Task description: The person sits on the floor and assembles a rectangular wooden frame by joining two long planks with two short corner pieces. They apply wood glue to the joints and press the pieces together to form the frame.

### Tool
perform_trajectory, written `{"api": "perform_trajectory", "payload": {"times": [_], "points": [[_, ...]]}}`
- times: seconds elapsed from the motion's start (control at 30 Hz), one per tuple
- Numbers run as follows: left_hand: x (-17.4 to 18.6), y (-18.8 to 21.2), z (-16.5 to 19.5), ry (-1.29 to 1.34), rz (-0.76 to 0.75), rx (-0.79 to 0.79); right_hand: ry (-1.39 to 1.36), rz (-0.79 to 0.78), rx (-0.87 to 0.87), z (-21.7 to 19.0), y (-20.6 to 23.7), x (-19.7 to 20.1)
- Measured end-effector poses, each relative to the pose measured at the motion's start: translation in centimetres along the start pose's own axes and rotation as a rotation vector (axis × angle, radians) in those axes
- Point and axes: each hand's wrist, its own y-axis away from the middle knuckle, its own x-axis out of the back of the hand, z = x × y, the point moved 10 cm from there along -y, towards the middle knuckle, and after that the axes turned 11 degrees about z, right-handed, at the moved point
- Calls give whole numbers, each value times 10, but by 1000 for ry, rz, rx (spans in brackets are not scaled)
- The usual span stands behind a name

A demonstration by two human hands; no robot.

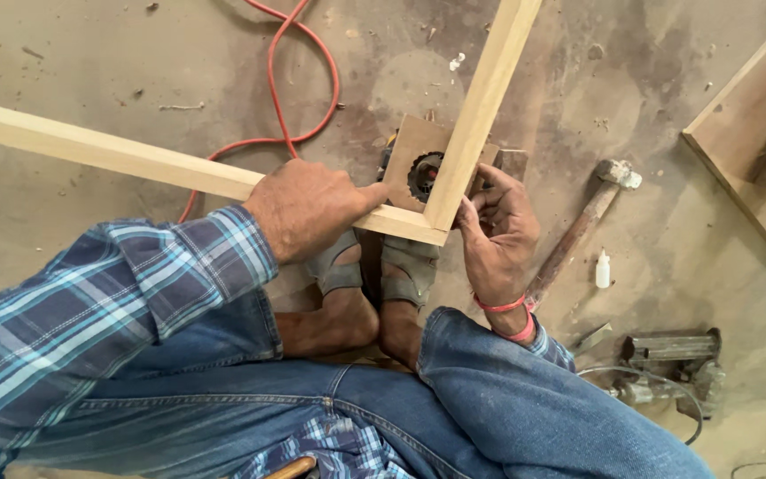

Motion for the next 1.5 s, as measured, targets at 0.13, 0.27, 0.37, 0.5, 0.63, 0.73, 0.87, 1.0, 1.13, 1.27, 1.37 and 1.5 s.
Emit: {"api": "perform_trajectory", "payload": {"times": [0.13, 0.27, 0.37, 0.5, 0.63, 0.73, 0.87, 1.0, 1.13, 1.27, 1.37, 1.5], "points": [[-2, 1, -2, -15, 15, -12, 35, -14, 40, -4, 0, -4], [-7, 4, -6, -1, 30, -28, 6, -12, -7, -2, 4, -10], [-4, 7, -7, -10, 81, -40, 54, -24, 10, -5, 5, -15], [0, 5, -5, 20, 78, -29, 68, -6, 28, -7, 2, -11], [1, 0, 3, 24, 19, -18, 69, 14, 29, -6, 0, 2], [0, -3, 6, -7, -26, 9, 75, 46, -31, 1, -2, 14], [1, -4, 9, -39, -38, 19, 144, 75, 23, 0, -3, 21], [2, -3, 10, -46, -36, 17, 29, 102, -28, 5, -3, 21], [0, -3, 6, -32, -43, 23, 90, 90, 16, 0, -6, 17], [1, -1, 5, 1, -22, 17, 20, 37, -29, 2, -8, 9], [3, -3, 7, 1, -11, 16, -57, -3, -113, 6, -8, 8], [3, -6, 10, -23, -58, 30, -91, -21, -158, 9, -10, 10]]}}
